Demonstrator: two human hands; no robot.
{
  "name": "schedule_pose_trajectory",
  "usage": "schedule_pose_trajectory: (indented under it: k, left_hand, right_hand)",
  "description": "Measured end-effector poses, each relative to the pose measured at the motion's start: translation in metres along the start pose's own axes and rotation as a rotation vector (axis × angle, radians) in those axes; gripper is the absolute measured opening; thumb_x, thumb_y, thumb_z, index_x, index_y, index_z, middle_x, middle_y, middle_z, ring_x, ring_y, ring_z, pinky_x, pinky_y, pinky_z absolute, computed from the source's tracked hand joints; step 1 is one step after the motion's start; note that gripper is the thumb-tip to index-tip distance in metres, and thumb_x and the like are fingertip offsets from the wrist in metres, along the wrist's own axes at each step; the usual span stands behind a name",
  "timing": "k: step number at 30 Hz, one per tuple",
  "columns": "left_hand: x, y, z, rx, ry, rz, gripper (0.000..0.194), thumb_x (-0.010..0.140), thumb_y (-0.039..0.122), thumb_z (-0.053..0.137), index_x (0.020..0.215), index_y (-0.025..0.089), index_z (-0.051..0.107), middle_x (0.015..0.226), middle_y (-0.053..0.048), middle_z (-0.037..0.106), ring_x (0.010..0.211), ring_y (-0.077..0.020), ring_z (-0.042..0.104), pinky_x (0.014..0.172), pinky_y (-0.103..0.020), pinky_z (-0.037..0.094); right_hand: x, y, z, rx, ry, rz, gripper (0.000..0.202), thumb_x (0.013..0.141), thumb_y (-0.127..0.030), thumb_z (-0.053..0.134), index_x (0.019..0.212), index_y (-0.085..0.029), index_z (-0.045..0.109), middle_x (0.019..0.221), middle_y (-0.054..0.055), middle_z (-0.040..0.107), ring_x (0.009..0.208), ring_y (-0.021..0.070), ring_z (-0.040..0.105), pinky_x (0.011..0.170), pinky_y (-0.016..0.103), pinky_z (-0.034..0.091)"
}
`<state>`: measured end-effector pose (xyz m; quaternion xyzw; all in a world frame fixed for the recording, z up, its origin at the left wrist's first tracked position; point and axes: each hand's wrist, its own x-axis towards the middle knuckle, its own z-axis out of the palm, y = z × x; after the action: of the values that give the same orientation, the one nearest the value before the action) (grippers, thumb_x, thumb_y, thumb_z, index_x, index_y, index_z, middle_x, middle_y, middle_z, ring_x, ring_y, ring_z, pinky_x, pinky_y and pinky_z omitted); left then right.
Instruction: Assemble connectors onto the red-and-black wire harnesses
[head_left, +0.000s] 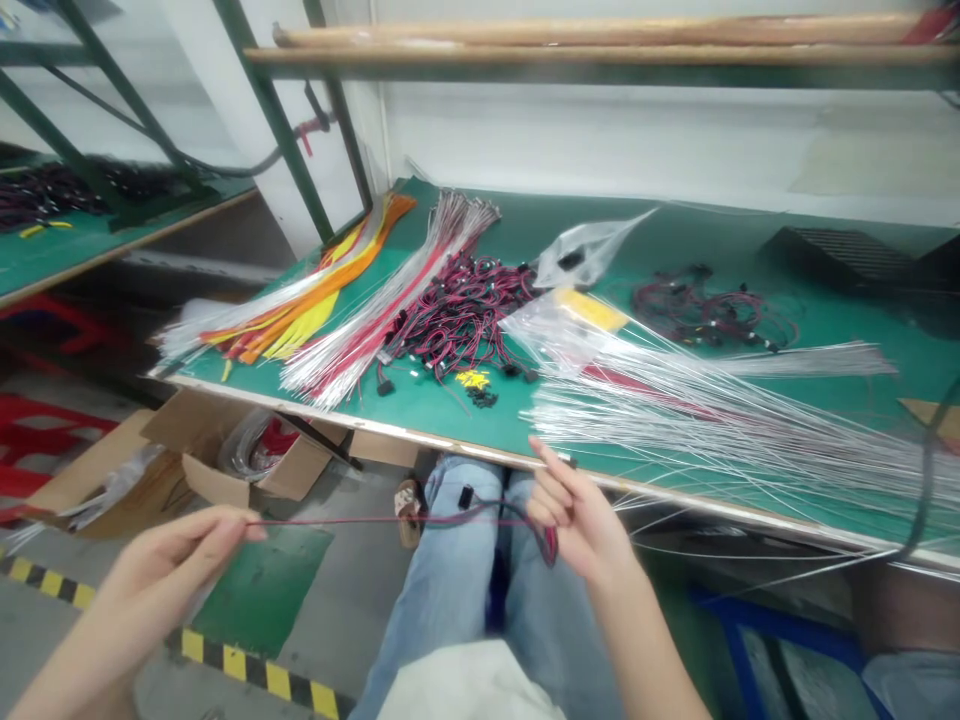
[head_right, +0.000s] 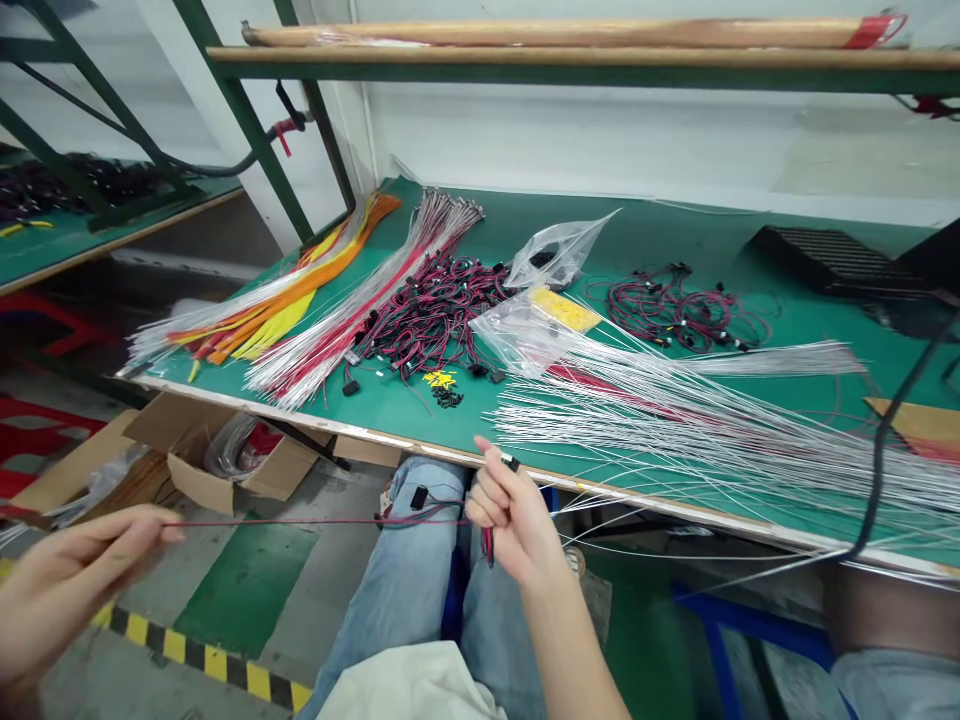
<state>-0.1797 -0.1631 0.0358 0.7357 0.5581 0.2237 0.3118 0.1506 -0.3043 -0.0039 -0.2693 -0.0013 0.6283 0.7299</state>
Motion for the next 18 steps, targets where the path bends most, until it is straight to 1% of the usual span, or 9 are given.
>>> schedule_pose_trajectory:
  k: [2,3,5,7,9,11,12,16,18]
  left_hand:
    - [-0.003,0.014,-0.006,0.103,0.078,0.217,0.023,0.082,0.041,0.051,0.077,0.022,0.063,0.075,0.011,0.063,0.074,-0.0132,0.055,0.069,-0.027,0.04]
    - [-0.006,0.028,-0.002,0.118,0.049,0.395,0.016,0.083,0.033,0.05,0.079,0.023,0.062,0.075,0.01,0.062,0.072,-0.0122,0.054,0.069,-0.027,0.039]
    - [-0.016,0.062,0.017,0.124,-0.12,0.854,0.012,0.082,0.016,0.048,0.083,0.02,0.059,0.067,0.004,0.058,0.061,-0.0104,0.047,0.065,-0.029,0.04]
    - [-0.028,0.098,0.045,0.171,-0.361,1.109,0.015,0.076,0.008,0.042,0.076,0.017,0.054,0.057,0.0,0.05,0.056,-0.0127,0.038,0.056,-0.03,0.034]
    - [-0.039,0.123,0.073,0.223,-0.449,1.285,0.011,0.073,0.01,0.045,0.066,0.017,0.05,0.056,-0.001,0.049,0.06,-0.0153,0.038,0.06,-0.034,0.034]
    - [-0.048,0.134,0.093,0.26,-0.445,1.371,0.011,0.073,0.011,0.047,0.064,0.017,0.049,0.056,-0.001,0.048,0.062,-0.0158,0.036,0.065,-0.036,0.034]
    - [-0.05,0.136,0.1,0.265,-0.443,1.383,0.012,0.076,0.012,0.048,0.064,0.016,0.048,0.057,-0.001,0.047,0.062,-0.0156,0.035,0.067,-0.036,0.033]
    - [-0.055,0.133,0.11,0.181,-0.498,1.379,0.02,0.084,0.015,0.049,0.064,0.016,0.046,0.057,0.001,0.047,0.061,-0.0146,0.035,0.063,-0.032,0.032]
    - [-0.058,0.131,0.114,0.115,-0.588,1.338,0.023,0.085,0.013,0.048,0.063,0.016,0.043,0.057,0.002,0.047,0.061,-0.0128,0.036,0.065,-0.029,0.035]
  right_hand:
    - [-0.003,0.011,0.002,-0.242,0.005,0.03,0.031,0.079,-0.024,0.065,0.107,-0.014,0.059,0.043,-0.012,0.02,0.039,0.0021,0.011,0.039,0.015,0.015]
    - [-0.005,0.018,0.004,-0.354,-0.016,0.066,0.034,0.079,-0.029,0.066,0.107,-0.012,0.06,0.043,-0.011,0.026,0.039,0.0016,0.014,0.039,0.016,0.014]
    - [-0.008,0.033,0.012,-0.512,-0.113,0.168,0.038,0.078,-0.041,0.064,0.099,-0.009,0.064,0.048,-0.005,0.042,0.038,0.0011,0.021,0.039,0.017,0.014]
    - [-0.011,0.045,0.02,-0.578,-0.246,0.265,0.043,0.077,-0.049,0.062,0.082,-0.007,0.066,0.05,-0.002,0.045,0.038,0.0009,0.024,0.038,0.018,0.013]
    - [-0.015,0.051,0.026,-0.562,-0.29,0.302,0.044,0.072,-0.052,0.066,0.066,-0.008,0.062,0.045,-0.005,0.037,0.038,0.0013,0.023,0.038,0.018,0.012]
    - [-0.019,0.05,0.03,-0.529,-0.228,0.285,0.041,0.065,-0.049,0.072,0.063,-0.01,0.06,0.044,-0.006,0.033,0.04,0.0023,0.024,0.038,0.018,0.012]
    - [-0.021,0.048,0.032,-0.517,-0.179,0.26,0.04,0.063,-0.048,0.074,0.066,-0.01,0.061,0.046,-0.005,0.036,0.041,0.0026,0.025,0.038,0.018,0.013]
    - [-0.027,0.041,0.036,-0.512,-0.067,0.153,0.037,0.061,-0.044,0.077,0.069,-0.01,0.064,0.059,0.003,0.056,0.045,0.0032,0.036,0.04,0.017,0.017]
    - [-0.029,0.039,0.038,-0.49,-0.025,0.109,0.035,0.064,-0.043,0.075,0.07,-0.01,0.064,0.063,0.004,0.06,0.041,0.0011,0.034,0.04,0.017,0.017]
